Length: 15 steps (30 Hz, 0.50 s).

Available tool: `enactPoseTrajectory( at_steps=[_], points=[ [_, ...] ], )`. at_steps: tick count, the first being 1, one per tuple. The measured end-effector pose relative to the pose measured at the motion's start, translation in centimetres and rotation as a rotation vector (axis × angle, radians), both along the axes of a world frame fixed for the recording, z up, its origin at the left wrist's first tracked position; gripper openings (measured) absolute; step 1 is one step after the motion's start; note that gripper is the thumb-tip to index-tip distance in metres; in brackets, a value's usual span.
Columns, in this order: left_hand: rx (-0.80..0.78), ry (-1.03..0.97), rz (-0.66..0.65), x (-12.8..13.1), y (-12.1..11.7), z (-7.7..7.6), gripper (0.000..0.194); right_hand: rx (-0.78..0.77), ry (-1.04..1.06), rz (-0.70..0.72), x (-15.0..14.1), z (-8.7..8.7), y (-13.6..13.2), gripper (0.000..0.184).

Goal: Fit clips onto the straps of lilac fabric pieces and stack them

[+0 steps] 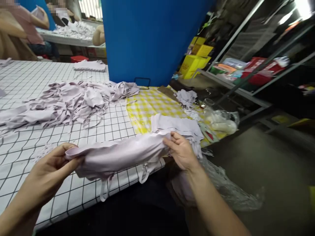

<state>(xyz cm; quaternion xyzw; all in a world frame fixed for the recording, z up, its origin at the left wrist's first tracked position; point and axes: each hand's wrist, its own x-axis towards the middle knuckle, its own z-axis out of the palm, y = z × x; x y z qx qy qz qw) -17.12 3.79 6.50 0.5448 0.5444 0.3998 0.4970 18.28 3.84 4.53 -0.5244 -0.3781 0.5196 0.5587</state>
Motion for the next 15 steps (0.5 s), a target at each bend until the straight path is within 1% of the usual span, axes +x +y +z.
enactPoseTrajectory(
  at_steps=[1,3,4,6,9,11,13,15],
  points=[
    [-0.001,-0.066,-0.008,1.4,0.1,0.5,0.011,0.021,-0.025,-0.063,1.7,1.4,-1.1,0.04],
    [-0.002,-0.193,-0.09,5.2,0.7,1.2,0.015,0.092,-0.098,-0.204,5.7,3.5,-3.3,0.039],
    [-0.004,-0.255,-0.157,7.4,1.1,1.3,0.018,0.127,-0.133,-0.275,7.8,4.2,-4.2,0.039],
    [-0.027,-0.361,-0.303,12.2,2.3,1.0,0.023,0.171,-0.189,-0.388,11.9,4.6,-5.7,0.038],
    [-0.101,-0.446,-0.424,18.5,4.6,-0.1,0.032,0.182,-0.236,-0.459,16.9,3.6,-6.7,0.036],
    [-0.143,-0.45,-0.457,21.6,6.7,-1.0,0.036,0.175,-0.245,-0.462,19.4,2.7,-6.0,0.036],
    [-0.158,-0.423,-0.463,23.8,9.4,-1.7,0.038,0.161,-0.239,-0.45,21.5,1.7,-4.2,0.037],
    [-0.128,-0.344,-0.431,25.7,12.5,-2.5,0.038,0.158,-0.254,-0.427,23.1,0.8,-1.1,0.039]
  ],
)
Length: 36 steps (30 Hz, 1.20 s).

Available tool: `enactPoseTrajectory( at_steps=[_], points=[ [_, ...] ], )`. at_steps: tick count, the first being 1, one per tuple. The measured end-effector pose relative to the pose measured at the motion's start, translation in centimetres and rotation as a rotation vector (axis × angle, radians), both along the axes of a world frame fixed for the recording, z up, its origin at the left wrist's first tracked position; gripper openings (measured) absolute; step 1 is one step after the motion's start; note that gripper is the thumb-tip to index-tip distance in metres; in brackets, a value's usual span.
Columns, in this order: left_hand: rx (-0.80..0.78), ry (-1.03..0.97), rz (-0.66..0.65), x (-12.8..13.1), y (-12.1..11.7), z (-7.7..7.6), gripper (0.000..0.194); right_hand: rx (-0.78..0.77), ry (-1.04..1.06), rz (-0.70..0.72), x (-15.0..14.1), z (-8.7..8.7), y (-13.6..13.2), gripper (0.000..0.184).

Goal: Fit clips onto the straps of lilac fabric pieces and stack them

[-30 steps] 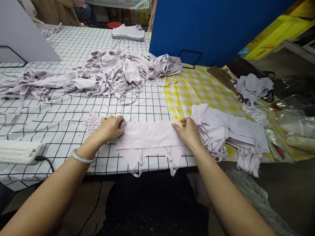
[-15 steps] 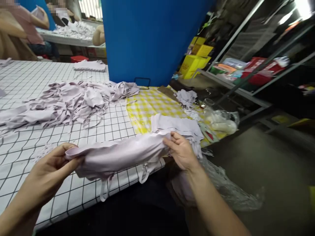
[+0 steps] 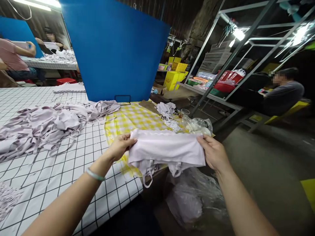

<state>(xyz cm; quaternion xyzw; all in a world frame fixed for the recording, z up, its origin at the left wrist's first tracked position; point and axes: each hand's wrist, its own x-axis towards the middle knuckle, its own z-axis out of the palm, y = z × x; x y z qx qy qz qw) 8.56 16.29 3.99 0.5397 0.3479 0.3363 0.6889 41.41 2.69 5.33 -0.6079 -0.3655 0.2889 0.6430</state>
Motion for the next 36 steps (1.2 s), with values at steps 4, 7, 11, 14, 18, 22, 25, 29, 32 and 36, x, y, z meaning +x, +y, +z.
enactPoseTrajectory(
  at_steps=[4,7,11,14,18,22,25,29,32,36],
  points=[
    [0.081,0.191,0.101,3.1,5.8,-2.3,0.03,-0.041,-0.126,0.01,2.4,-3.2,7.5,0.049],
    [0.099,0.29,0.127,4.5,8.4,-4.3,0.03,-0.112,-0.188,0.002,3.3,-6.8,11.5,0.051],
    [0.17,0.416,0.145,4.7,9.7,-6.1,0.027,-0.188,-0.32,-0.029,4.2,-10.1,12.8,0.045],
    [0.256,0.508,0.164,4.7,9.8,-6.0,0.017,-0.237,-0.455,-0.082,4.6,-10.5,12.3,0.037],
    [0.491,0.596,0.204,6.0,8.9,-4.8,0.022,-0.222,-0.722,-0.097,3.7,-9.0,11.9,0.045],
    [1.047,0.855,-0.133,7.7,7.7,-4.7,0.041,-0.188,-1.128,0.157,3.0,-8.9,12.7,0.052],
    [1.076,1.091,-0.337,8.1,7.5,-6.1,0.06,-0.299,-1.162,0.375,3.4,-10.6,12.9,0.055],
    [1.031,1.169,-0.396,8.0,7.9,-7.4,0.069,-0.307,-1.189,0.392,4.3,-12.9,12.6,0.058],
    [1.029,1.181,-0.413,8.0,7.9,-7.2,0.069,-0.33,-1.217,0.385,4.4,-12.8,13.0,0.058],
    [1.121,1.191,-0.328,8.6,7.0,-5.3,0.061,-0.365,-1.25,0.326,3.0,-9.2,12.4,0.055]
  ],
)
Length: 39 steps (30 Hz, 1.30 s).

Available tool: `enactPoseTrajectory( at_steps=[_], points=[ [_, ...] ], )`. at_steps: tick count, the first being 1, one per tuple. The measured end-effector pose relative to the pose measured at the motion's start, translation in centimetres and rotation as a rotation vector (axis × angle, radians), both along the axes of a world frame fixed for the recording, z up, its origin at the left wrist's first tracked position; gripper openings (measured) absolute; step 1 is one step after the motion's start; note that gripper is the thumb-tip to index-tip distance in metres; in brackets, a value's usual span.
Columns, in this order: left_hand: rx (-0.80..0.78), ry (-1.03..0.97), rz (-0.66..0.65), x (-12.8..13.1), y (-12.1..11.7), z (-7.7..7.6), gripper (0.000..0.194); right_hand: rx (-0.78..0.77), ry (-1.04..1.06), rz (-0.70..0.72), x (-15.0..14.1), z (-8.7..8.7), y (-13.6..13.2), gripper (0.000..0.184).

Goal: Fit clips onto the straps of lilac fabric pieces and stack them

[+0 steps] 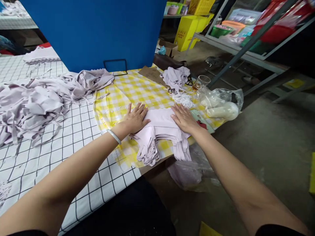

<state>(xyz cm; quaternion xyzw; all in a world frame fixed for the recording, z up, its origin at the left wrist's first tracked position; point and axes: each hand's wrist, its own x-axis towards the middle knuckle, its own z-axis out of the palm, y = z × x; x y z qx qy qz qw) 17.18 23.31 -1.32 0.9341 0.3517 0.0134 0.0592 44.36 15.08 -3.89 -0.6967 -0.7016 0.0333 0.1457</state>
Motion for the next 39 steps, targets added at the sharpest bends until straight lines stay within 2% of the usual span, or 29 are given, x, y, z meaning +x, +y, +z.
enactPoseTrajectory(
  at_steps=[3,5,6,8,11,13,16,21,25,29,33,37,39],
  points=[
    [0.042,-0.093,-0.089,0.7,-0.8,1.5,0.053,0.313,0.055,-0.122,-4.0,3.4,-3.9,0.043],
    [-0.032,-0.109,-0.146,1.2,-1.1,1.8,0.054,0.481,0.217,-0.247,-8.2,4.2,-7.8,0.03],
    [-0.077,-0.096,-0.159,1.4,-1.1,1.7,0.055,0.459,0.34,-0.258,-10.4,4.0,-9.6,0.026],
    [-0.132,-0.062,-0.157,1.6,-1.2,1.0,0.058,0.277,0.592,-0.266,-14.3,2.6,-12.6,0.023],
    [-0.13,-0.063,-0.139,1.5,-1.2,-0.5,0.061,0.16,0.739,-0.376,-17.6,-0.1,-13.9,0.028],
    [-0.119,-0.081,-0.13,1.3,-1.3,-1.1,0.062,0.142,0.761,-0.418,-18.0,-1.2,-13.5,0.026],
    [-0.119,-0.073,-0.114,1.2,-1.6,-1.5,0.063,0.162,0.801,-0.452,-17.6,-1.5,-13.0,0.013],
    [-0.119,-0.048,-0.101,1.3,-1.8,-1.3,0.064,0.258,1.008,-0.491,-18.0,0.0,-13.9,0.007],
    [-0.122,-0.032,-0.1,1.3,-1.8,-1.2,0.064,0.332,1.175,-0.413,-19.5,1.1,-14.8,0.011],
    [-0.099,-0.043,-0.089,1.3,-1.7,-1.5,0.063,0.359,1.057,-0.333,-20.4,0.8,-15.5,0.007],
    [-0.083,-0.043,-0.085,1.3,-1.6,-1.6,0.063,0.341,1.063,-0.418,-20.3,-0.3,-15.3,0.006],
    [-0.074,-0.034,-0.095,1.3,-1.6,-1.6,0.063,0.223,0.95,-0.478,-19.4,-1.0,-14.1,0.025],
    [-0.07,-0.03,-0.094,1.3,-1.6,-1.6,0.063,0.166,0.877,-0.466,-18.8,-1.1,-13.6,0.022]
  ],
)
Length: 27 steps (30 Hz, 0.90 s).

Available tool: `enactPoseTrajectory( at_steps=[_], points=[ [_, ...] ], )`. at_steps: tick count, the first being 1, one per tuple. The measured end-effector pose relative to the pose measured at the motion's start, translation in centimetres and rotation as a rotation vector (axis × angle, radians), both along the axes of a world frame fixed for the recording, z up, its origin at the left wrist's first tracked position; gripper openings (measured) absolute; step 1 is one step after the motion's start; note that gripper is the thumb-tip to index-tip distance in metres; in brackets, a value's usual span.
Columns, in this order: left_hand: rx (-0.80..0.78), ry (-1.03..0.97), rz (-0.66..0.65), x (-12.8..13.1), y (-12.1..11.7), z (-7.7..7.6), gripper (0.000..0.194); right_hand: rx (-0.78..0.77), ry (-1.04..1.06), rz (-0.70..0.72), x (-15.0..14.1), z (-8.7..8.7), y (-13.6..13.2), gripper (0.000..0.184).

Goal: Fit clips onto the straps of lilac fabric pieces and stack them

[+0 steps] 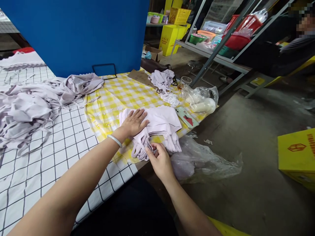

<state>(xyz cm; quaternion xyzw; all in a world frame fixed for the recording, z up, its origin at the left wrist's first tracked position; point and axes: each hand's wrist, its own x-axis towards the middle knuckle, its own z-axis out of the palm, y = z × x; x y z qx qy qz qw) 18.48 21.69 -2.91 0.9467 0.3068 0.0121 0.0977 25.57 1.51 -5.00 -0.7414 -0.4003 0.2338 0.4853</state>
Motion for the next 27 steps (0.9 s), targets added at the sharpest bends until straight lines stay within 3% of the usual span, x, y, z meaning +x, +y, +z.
enactPoseTrajectory(
  at_steps=[4,9,16,19,23,25,27],
  points=[
    [-0.004,-0.001,0.007,0.1,0.1,0.1,0.062,0.055,0.008,-0.062,0.4,0.5,0.0,0.01],
    [-0.015,-0.002,0.009,0.0,0.0,0.2,0.061,0.214,0.078,0.002,-1.2,1.6,-1.2,0.009],
    [-0.026,0.008,-0.01,0.1,0.7,0.0,0.062,0.138,0.011,0.034,-2.0,0.3,-2.5,0.006],
    [-0.077,0.009,0.012,0.3,0.3,0.8,0.062,0.181,-0.098,-0.025,-0.9,0.1,-3.7,0.022],
    [-0.097,-0.1,0.089,-2.2,-2.3,2.7,0.06,0.317,-0.239,-0.077,0.2,1.8,-3.2,0.027],
    [-0.084,-0.215,0.165,-5.1,-3.6,3.1,0.06,0.387,-0.324,0.054,-0.3,3.3,-0.6,0.024],
    [-0.101,-0.295,0.283,-9.1,-4.5,2.9,0.058,0.401,-0.38,0.343,-2.2,5.0,3.3,0.019]
  ],
)
